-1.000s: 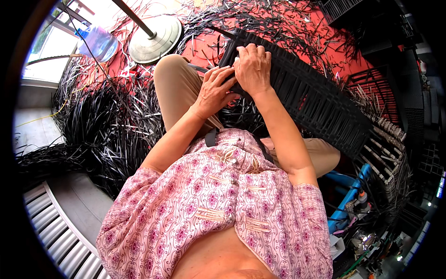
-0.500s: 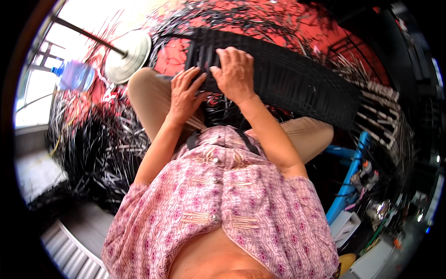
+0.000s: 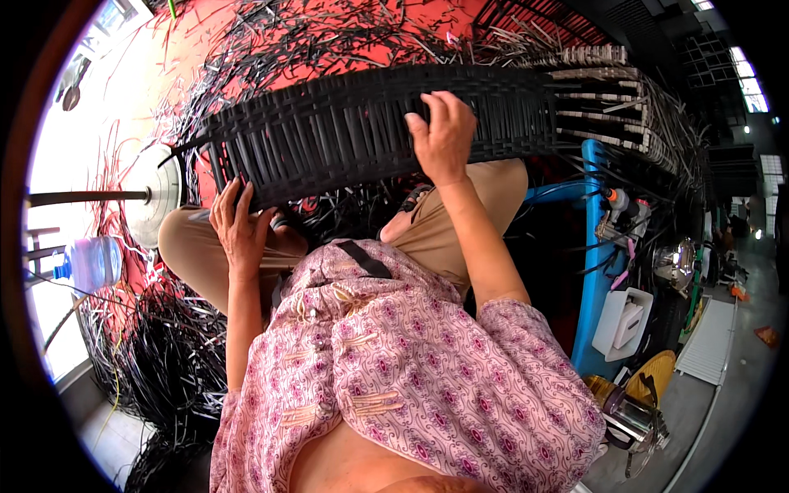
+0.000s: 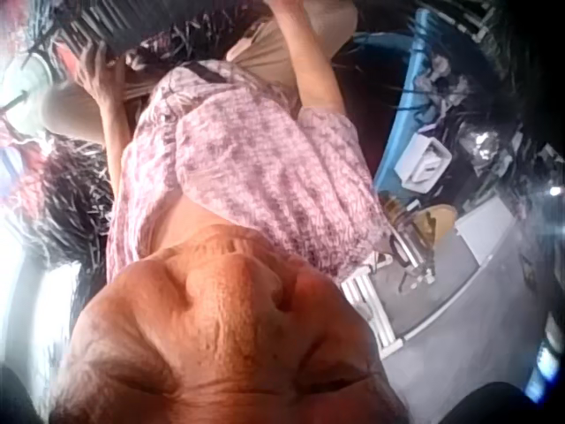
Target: The person sits on the floor and weaves a black plastic basket by hand. They interlace thin black plastic strips through the vertical ribs of the basket frame, occasionally adjusting the basket's position and pulling the strips tight to secure the weave.
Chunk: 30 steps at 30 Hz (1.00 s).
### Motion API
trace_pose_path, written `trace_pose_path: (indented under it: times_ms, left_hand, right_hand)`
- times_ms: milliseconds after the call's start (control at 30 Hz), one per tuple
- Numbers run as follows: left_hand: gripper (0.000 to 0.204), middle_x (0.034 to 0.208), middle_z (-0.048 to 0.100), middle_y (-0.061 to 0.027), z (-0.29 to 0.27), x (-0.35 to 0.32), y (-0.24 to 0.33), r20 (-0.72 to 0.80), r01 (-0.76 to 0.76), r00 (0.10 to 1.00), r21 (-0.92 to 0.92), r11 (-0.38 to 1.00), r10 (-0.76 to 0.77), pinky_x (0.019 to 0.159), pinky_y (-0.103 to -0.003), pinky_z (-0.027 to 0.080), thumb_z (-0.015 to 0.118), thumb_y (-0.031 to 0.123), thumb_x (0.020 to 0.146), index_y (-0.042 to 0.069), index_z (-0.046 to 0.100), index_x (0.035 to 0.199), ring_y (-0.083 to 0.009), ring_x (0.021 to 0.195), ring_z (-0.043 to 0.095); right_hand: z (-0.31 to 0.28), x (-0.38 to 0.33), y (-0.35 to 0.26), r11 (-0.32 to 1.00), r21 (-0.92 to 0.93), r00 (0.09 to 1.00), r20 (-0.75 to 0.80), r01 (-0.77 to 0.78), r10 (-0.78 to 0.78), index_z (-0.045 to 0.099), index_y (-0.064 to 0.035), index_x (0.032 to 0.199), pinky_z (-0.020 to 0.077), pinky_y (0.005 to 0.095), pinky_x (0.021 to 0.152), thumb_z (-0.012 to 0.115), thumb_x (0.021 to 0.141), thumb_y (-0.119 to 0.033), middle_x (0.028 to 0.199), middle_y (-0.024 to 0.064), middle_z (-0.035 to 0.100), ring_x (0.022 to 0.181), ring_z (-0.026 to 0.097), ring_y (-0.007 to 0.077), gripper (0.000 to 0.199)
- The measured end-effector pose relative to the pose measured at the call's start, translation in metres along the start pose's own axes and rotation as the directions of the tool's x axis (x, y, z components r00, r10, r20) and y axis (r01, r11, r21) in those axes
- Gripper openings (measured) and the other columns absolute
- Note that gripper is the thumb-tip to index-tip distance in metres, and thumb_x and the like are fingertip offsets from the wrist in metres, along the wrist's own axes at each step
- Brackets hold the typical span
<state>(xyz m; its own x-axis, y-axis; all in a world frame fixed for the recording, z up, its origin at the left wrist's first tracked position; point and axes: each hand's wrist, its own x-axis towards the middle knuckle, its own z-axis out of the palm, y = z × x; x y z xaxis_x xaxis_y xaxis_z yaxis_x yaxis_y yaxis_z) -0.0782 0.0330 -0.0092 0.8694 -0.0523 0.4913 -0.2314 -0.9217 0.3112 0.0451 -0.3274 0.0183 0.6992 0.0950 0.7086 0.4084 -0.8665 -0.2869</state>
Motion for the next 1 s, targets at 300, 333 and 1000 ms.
trace_pose_path:
  times_ms: [300, 333, 1000]
  left_hand:
    - [0.062, 0.141, 0.053, -0.0123, 0.004, 0.002, -0.001, -0.004, -0.019, 1.000, 0.016, 1.000, 0.019, 0.111, -0.045, 0.030, 0.080, 0.020, 0.076, 0.008, 0.059, 0.133, -0.0312, 0.132, 0.046]
    - [0.062, 0.141, 0.052, -0.0125, 0.003, 0.001, -0.001, -0.001, -0.020, 1.000, 0.020, 1.000, 0.020, 0.111, -0.045, 0.030, 0.080, 0.020, 0.076, 0.008, 0.059, 0.133, -0.0314, 0.132, 0.046]
    - [0.058, 0.140, 0.053, -0.0122, -0.001, 0.005, 0.004, 0.043, 0.049, 0.998, 0.045, 0.998, -0.051, 0.112, -0.045, 0.030, 0.079, 0.023, 0.076, 0.007, 0.062, 0.129, -0.0321, 0.131, 0.046]
  right_hand:
    - [-0.022, 0.006, 0.077, 0.988, -0.120, 0.995, 0.018, -0.099, 0.102, 0.062, -0.0030, 0.107, 0.0432, 0.0470, 0.092, 0.067, 0.089, -0.037, 0.115, 0.0164, 0.055, 0.108, 0.054, 0.0359, 0.039]
    - [-0.026, 0.006, 0.081, 0.993, -0.039, 0.993, 0.045, -0.108, 0.109, 0.062, -0.0032, 0.107, 0.0437, 0.0463, 0.093, 0.067, 0.089, -0.037, 0.116, 0.0163, 0.056, 0.109, 0.055, 0.0357, 0.039]
    - [-0.097, 0.010, 0.122, 0.961, 0.199, 0.951, 0.282, -0.191, 0.131, 0.069, -0.0062, 0.109, 0.0476, 0.0382, 0.094, 0.069, 0.086, -0.025, 0.115, 0.0099, 0.064, 0.107, 0.061, 0.0291, 0.030]
